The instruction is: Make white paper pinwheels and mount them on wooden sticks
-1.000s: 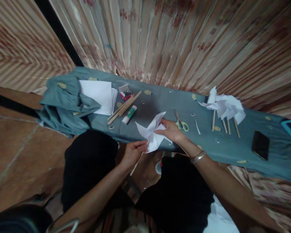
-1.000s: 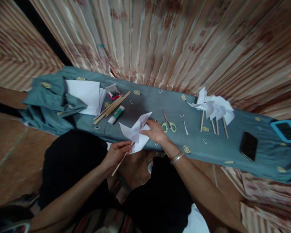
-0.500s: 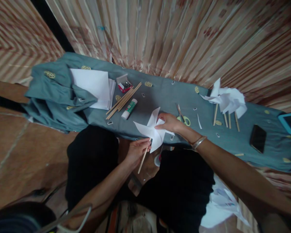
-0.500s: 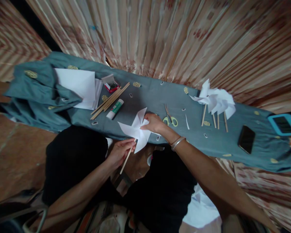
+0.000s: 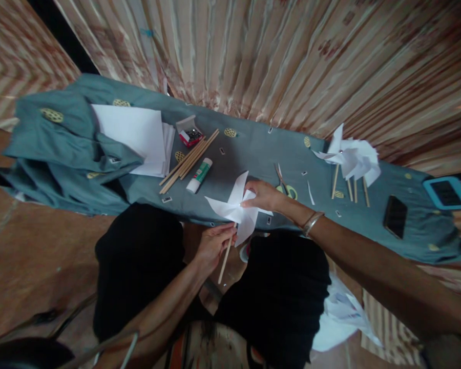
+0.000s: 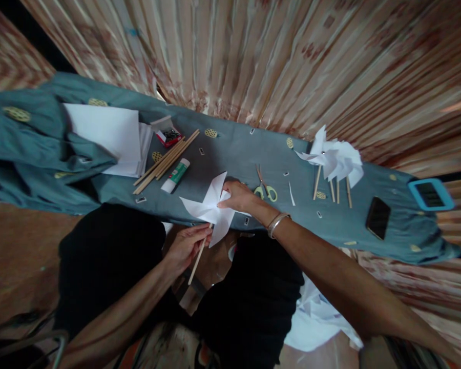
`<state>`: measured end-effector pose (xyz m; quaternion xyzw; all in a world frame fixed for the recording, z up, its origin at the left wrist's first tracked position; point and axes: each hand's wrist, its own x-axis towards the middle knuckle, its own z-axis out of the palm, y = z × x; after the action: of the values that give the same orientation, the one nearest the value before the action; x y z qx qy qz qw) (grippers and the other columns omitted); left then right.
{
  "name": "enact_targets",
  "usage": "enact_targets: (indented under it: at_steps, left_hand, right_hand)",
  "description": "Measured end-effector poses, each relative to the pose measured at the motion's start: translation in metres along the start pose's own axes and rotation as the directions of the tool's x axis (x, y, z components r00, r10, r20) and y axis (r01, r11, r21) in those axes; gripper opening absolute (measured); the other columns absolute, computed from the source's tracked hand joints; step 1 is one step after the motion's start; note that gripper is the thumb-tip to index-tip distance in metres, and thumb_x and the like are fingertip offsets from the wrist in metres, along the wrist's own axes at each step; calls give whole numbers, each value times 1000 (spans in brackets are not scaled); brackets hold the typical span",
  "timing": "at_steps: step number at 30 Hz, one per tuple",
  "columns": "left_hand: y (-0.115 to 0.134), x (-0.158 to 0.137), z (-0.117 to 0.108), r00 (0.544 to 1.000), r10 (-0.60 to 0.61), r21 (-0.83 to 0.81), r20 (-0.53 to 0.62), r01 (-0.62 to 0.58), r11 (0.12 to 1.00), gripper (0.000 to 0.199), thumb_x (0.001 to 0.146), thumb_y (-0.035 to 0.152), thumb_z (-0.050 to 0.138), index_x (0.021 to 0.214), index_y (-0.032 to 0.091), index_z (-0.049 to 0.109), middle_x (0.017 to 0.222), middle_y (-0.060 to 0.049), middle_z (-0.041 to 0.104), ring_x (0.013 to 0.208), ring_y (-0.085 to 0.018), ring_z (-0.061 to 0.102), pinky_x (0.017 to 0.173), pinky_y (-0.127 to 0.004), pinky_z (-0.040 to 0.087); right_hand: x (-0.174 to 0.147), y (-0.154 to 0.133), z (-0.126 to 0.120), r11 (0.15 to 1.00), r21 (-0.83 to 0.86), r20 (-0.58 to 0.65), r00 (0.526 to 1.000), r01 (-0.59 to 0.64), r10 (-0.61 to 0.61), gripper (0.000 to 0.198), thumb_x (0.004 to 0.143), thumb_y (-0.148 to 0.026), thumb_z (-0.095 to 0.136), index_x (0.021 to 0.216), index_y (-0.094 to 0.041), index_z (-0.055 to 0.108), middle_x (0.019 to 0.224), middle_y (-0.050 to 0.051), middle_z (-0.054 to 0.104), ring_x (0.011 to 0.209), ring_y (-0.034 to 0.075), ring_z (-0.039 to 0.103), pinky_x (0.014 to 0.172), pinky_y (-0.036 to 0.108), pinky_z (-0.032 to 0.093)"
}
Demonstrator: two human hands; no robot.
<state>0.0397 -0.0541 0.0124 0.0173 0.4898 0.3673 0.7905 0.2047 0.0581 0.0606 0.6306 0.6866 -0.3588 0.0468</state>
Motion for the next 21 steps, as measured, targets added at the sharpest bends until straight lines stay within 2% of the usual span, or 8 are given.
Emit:
enact_targets:
  at_steps: [8, 14, 17, 21]
  left_hand:
    - [-2, -1, -1, 999, 24, -31, 39, -22, 999, 25, 51, 11, 88, 73, 10, 76, 57, -3, 68, 49, -8, 59, 50, -17, 44]
    - [-4, -3, 0, 997, 44, -34, 67, -41, 999, 22, 57, 11, 87, 76, 9, 75, 57, -3, 67, 51, -7, 59, 52, -16, 44]
    - [-4, -5, 1, 998, 33, -38, 61, -31, 999, 20, 59, 9, 85, 77, 9, 75, 60, -3, 68, 53, -8, 60, 53, -16, 45]
    - [-3, -5, 2, 999, 27, -41, 47, -25, 999, 18, 62, 7, 83, 77, 10, 75, 62, -3, 70, 53, -8, 61, 54, -17, 48]
  right_hand:
    - [1, 7, 1, 991, 126, 38, 998, 35, -40, 25, 68, -16, 75, 92, -15, 69, 92, 6, 75, 85, 22, 69, 72, 28, 51]
    - [-2, 9, -4, 984, 171, 87, 994, 48, -63, 23, 71, -20, 75, 92, -14, 68, 93, 7, 75, 84, 21, 68, 70, 27, 51]
    - [-3, 2, -8, 993, 111, 98, 994, 34, -45, 24, 71, -22, 75, 94, -14, 69, 95, 6, 75, 84, 20, 69, 70, 26, 50]
    - [-2, -10, -13, 989, -142, 72, 997, 50, -40, 25, 71, -25, 77, 93, -16, 71, 95, 7, 75, 87, 22, 68, 69, 26, 46]
